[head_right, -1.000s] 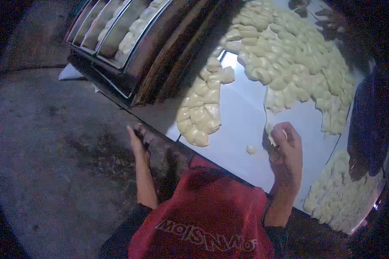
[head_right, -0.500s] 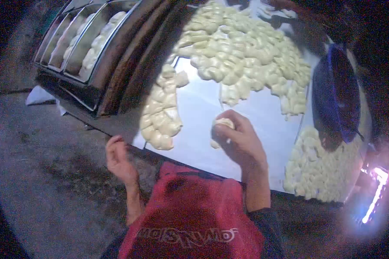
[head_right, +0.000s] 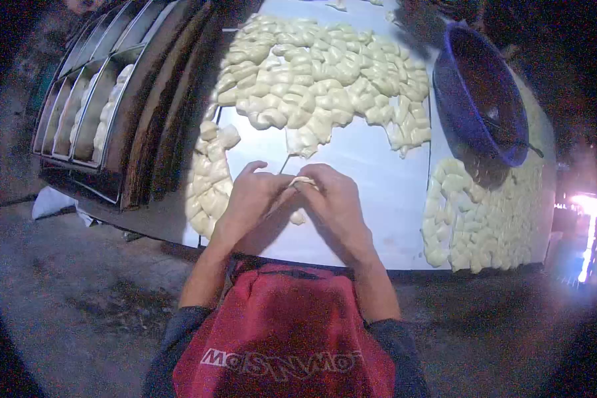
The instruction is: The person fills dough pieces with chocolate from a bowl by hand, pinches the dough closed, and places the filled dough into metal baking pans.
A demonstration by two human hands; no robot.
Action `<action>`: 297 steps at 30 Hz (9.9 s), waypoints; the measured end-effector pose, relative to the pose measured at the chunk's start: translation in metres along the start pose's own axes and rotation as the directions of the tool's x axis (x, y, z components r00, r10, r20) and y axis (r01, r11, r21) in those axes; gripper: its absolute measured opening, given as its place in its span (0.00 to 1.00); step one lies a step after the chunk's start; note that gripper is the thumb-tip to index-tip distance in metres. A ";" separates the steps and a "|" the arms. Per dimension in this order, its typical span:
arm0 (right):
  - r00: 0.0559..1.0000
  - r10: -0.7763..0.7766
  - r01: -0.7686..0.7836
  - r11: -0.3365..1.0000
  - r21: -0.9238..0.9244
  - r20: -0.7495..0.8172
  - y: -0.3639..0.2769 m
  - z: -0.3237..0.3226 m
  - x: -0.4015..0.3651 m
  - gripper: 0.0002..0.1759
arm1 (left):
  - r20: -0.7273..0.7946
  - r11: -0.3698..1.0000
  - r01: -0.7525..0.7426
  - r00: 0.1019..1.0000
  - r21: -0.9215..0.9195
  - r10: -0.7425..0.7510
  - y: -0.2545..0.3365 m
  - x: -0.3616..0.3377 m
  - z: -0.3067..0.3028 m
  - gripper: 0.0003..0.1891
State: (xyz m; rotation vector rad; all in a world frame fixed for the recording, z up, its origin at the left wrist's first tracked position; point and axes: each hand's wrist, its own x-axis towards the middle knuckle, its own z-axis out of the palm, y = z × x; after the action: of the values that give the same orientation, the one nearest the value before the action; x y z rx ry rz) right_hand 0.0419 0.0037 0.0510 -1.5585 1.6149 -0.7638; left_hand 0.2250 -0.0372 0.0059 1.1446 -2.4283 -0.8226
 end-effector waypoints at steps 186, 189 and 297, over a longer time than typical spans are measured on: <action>0.934 0.343 -0.232 0.370 0.900 0.099 0.060 -0.031 -0.055 0.23 | -0.163 0.992 -0.059 0.984 0.113 0.077 -0.013 0.025 0.013 0.22; 0.948 0.318 -0.095 0.242 0.966 0.013 0.061 -0.026 -0.050 0.23 | -0.125 0.880 0.038 0.986 -0.474 -0.109 0.038 0.027 0.011 0.22; 0.843 -0.299 0.367 0.927 0.073 -0.447 0.093 -0.080 -0.029 0.13 | 0.344 0.229 0.386 0.917 -0.894 -0.201 0.093 0.102 0.041 0.16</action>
State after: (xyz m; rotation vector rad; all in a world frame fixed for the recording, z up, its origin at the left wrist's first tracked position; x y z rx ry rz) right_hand -0.0762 0.0335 0.0193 -1.6559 1.5434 -1.4794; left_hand 0.0853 -0.0549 0.0372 0.9626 -1.1768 -2.1619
